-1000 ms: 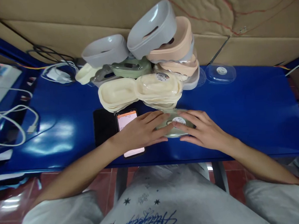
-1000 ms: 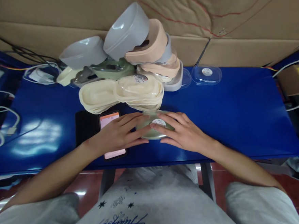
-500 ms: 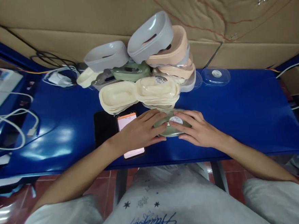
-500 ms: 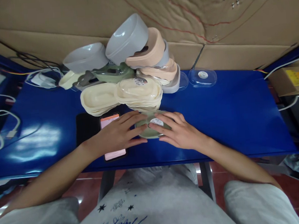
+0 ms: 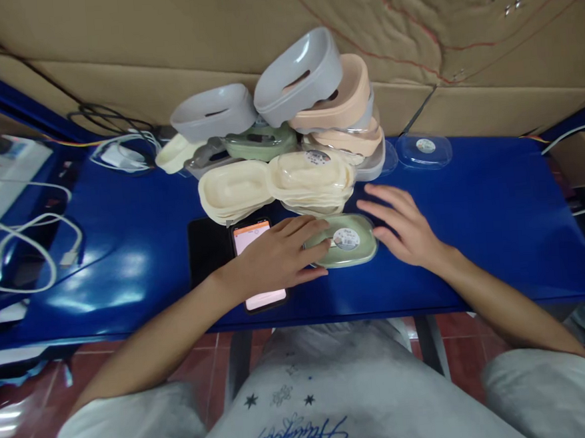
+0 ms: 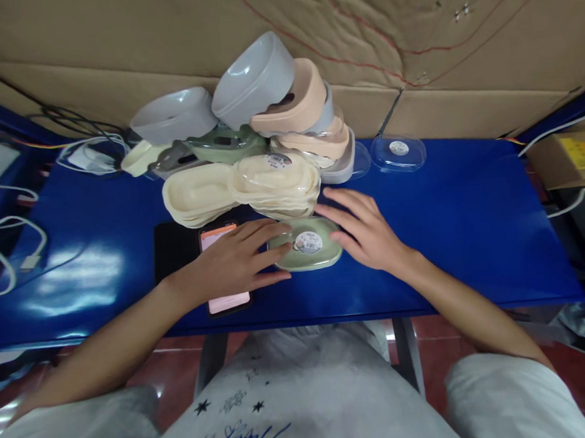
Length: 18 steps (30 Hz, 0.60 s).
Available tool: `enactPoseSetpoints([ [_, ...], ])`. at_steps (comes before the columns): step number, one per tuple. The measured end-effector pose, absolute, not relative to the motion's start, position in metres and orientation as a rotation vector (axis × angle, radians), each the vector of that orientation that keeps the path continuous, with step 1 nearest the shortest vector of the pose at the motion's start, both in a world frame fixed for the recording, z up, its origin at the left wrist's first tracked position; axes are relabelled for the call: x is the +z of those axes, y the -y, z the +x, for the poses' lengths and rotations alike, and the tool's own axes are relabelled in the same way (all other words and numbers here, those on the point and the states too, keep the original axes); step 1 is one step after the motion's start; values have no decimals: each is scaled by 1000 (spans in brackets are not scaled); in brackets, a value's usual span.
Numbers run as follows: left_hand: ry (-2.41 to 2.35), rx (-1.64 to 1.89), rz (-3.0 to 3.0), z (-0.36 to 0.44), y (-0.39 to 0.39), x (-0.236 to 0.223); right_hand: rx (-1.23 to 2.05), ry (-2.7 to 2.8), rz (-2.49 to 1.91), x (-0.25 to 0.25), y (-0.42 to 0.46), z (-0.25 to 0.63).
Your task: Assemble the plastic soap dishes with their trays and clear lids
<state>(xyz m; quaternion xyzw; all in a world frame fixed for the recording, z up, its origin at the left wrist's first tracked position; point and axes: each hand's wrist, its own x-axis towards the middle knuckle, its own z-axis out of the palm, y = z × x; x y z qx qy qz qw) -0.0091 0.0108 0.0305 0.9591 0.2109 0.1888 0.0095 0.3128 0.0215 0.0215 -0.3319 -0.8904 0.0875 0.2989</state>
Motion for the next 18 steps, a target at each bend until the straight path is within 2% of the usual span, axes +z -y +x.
enactPoseSetpoints([
  [8,-657,632,3005,-9,-11,29,74,2209,-990,41,-56,311],
  [13,-615,683,2934,-7,-9,27,251,2588,-794,35,-10,307],
  [18,-533,697,2899,-4,-4,31,266,2661,-1014,24,35,338],
])
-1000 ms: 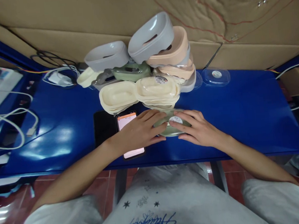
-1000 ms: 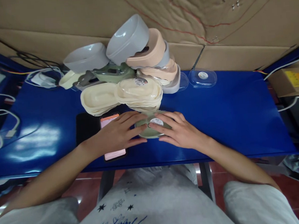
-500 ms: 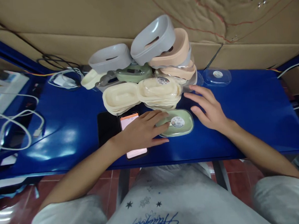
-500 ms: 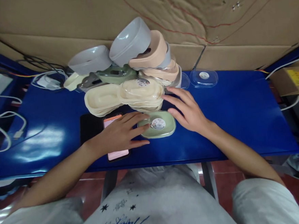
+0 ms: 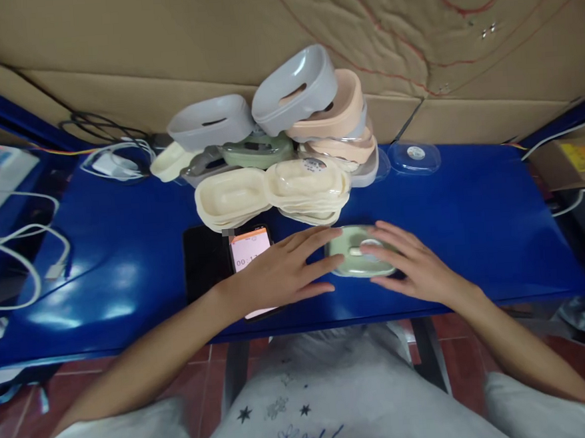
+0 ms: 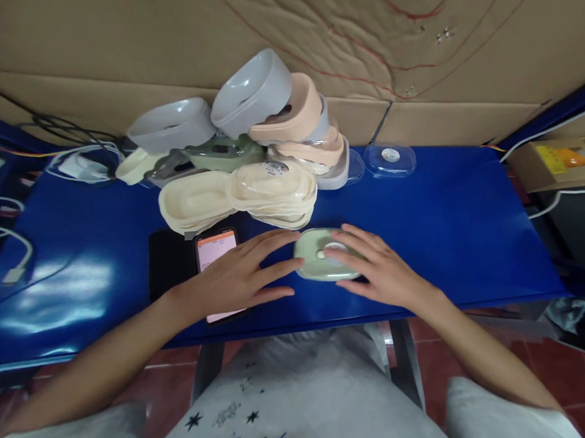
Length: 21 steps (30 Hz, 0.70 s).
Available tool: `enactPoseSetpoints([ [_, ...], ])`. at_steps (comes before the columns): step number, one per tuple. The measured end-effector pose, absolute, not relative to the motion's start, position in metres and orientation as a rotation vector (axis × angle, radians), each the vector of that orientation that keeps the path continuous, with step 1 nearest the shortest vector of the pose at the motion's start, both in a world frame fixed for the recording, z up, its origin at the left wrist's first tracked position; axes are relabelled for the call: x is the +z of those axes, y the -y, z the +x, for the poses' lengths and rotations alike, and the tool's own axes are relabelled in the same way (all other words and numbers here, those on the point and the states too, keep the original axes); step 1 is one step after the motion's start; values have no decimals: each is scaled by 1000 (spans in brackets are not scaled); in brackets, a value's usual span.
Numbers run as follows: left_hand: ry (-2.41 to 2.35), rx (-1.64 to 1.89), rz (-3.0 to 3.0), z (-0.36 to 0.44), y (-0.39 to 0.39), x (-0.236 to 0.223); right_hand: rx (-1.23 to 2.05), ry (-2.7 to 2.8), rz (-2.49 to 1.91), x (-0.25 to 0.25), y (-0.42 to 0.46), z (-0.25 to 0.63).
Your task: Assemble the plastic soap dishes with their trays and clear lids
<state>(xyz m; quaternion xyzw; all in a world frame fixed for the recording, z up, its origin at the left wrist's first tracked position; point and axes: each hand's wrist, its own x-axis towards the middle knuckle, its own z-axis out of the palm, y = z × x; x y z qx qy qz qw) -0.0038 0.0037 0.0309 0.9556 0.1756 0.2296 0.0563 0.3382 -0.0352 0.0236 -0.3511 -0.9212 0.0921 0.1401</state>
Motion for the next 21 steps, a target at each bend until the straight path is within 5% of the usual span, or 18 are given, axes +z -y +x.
enactPoseSetpoints([
  [11,-889,837,3061,-14,-17,47,-178,2059,-1944,1,1,527],
  [15,-1160,949,2987,-26,-31,49,-183,2045,-2040,22,-33,524],
  [21,-1521,1058,2795,-47,-49,47,-160,2231,-1632,49,-81,443],
])
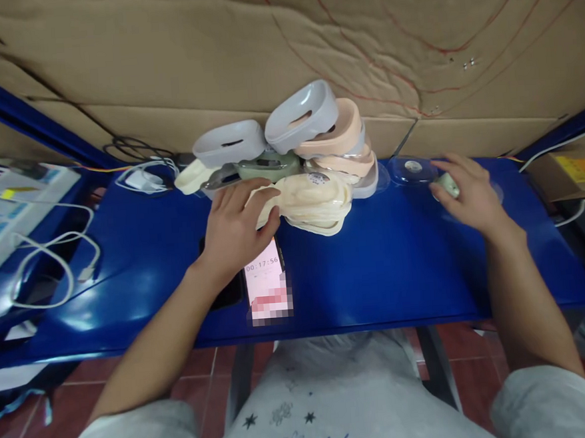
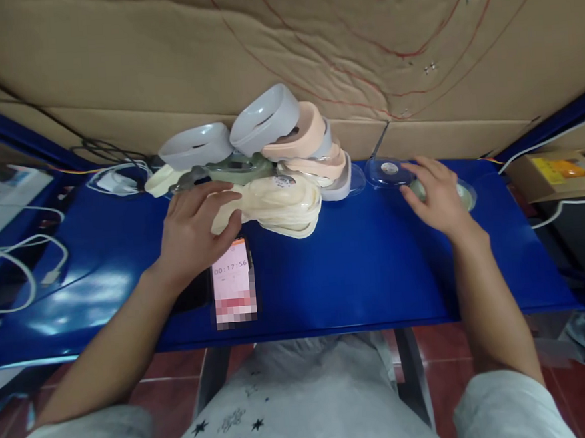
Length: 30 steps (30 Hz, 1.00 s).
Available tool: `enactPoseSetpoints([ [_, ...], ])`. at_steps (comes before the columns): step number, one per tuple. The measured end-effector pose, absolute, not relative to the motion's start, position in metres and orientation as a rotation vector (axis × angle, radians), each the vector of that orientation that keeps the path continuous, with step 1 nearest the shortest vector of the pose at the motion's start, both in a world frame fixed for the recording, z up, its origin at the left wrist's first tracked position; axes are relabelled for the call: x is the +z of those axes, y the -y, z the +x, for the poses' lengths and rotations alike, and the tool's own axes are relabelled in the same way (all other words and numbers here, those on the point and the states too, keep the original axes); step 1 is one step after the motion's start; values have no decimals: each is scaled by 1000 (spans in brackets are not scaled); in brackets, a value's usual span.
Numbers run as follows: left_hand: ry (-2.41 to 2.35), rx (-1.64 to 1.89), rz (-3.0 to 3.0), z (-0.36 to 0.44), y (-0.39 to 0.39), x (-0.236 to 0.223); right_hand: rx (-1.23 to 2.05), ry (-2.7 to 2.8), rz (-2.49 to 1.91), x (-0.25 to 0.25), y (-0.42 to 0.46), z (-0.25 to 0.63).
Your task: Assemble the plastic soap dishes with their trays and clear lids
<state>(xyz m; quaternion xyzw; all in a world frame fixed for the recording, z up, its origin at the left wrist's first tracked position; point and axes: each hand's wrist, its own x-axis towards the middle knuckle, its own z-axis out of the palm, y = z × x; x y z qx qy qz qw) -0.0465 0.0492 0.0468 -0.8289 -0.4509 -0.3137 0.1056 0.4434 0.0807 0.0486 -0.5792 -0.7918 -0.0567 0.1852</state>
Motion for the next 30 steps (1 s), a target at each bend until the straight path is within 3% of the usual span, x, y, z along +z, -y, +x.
enactPoseSetpoints([
  [8,1317,-894,-2456,-42,-52,39,-158,2357,-1033,107,-111,314],
  [21,1164,-938,-2466,-37,-47,39,-344,2563,-987,153,-173,220],
  [26,1071,-1050,-2442,-34,-38,46,-478,2277,-836,158,-111,239],
  [30,824,-1203,-2468,-33,-22,52,-299,2268,-728,127,-27,281],
])
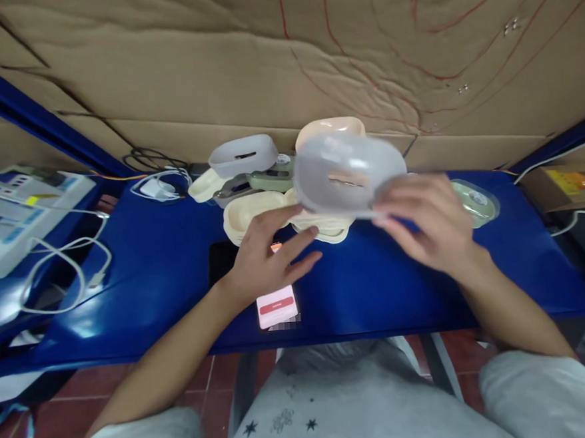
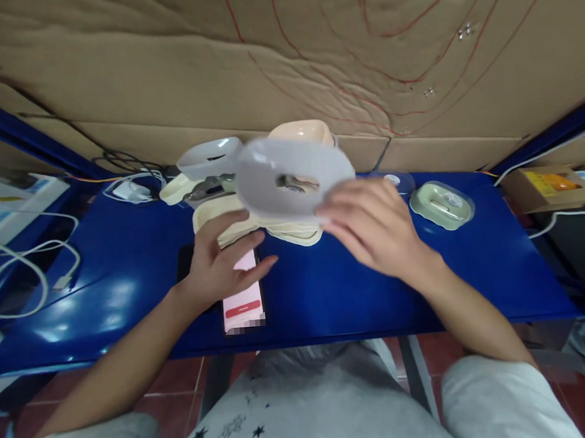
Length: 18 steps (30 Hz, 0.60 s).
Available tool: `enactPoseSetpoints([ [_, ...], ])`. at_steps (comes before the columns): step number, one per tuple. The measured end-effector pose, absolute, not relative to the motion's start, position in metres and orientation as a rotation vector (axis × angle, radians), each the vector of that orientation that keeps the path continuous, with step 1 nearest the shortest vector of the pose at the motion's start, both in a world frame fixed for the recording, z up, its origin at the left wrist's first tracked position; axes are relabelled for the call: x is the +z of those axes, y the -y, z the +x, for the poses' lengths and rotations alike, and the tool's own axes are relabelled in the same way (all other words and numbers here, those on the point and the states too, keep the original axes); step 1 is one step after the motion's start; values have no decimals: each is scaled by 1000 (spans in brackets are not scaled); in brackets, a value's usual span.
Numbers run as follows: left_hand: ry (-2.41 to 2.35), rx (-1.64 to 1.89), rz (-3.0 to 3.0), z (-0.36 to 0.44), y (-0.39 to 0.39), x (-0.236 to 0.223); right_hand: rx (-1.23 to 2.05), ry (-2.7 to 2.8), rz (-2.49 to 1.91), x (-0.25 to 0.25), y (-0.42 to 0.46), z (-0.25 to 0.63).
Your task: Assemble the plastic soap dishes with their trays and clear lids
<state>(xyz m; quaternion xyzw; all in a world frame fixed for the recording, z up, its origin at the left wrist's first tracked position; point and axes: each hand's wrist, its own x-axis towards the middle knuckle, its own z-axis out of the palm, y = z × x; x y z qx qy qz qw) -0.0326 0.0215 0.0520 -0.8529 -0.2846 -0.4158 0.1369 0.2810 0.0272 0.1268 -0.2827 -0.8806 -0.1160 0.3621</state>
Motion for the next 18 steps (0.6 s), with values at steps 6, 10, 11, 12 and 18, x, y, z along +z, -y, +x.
enactPoseSetpoints([
  [6,775,-1135,-2561,-31,-14,52,2,2271,-960,47,64,332],
  [10,970,-1009,-2569,-29,-27,46,101,2280,-1100,14,79,338],
  [11,978,-973,-2590,-28,-29,46,113,2298,-1116,11,78,337],
  [12,961,-930,-2611,-27,-30,46,125,2319,-1121,10,75,336],
  [18,987,-731,-2599,-45,-35,61,100,2391,-1014,21,48,323],
])
